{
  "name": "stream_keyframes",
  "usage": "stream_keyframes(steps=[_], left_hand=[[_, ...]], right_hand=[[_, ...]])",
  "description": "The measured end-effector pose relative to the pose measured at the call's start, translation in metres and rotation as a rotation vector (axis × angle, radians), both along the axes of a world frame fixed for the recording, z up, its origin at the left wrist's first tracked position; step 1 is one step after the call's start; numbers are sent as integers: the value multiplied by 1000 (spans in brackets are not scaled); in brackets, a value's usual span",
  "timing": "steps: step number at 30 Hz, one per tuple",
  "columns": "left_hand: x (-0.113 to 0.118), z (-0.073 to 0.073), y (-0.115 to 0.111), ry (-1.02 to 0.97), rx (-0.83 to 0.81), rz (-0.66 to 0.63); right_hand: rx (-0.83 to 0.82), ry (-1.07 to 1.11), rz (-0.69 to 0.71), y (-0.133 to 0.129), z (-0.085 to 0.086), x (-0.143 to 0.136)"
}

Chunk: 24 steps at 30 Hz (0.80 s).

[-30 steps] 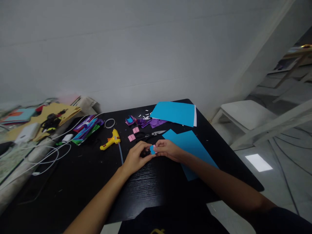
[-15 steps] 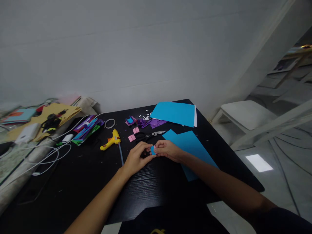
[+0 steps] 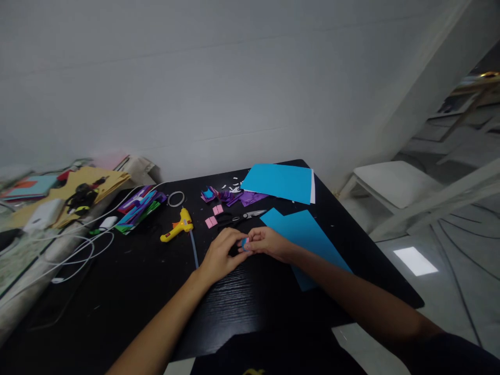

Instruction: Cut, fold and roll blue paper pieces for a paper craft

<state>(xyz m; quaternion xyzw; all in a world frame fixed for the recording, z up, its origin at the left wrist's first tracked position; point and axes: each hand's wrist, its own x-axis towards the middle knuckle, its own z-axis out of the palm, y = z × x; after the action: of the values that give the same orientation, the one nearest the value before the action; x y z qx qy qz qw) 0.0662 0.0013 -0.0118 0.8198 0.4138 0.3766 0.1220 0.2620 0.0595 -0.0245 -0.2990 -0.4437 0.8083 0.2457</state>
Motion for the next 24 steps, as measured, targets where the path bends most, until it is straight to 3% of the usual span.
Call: stream_keyframes(steps=[24], left_hand=[[2,-4,-1,-17,16,-5]], right_hand=[[-116,72,42,-2,3,-1]])
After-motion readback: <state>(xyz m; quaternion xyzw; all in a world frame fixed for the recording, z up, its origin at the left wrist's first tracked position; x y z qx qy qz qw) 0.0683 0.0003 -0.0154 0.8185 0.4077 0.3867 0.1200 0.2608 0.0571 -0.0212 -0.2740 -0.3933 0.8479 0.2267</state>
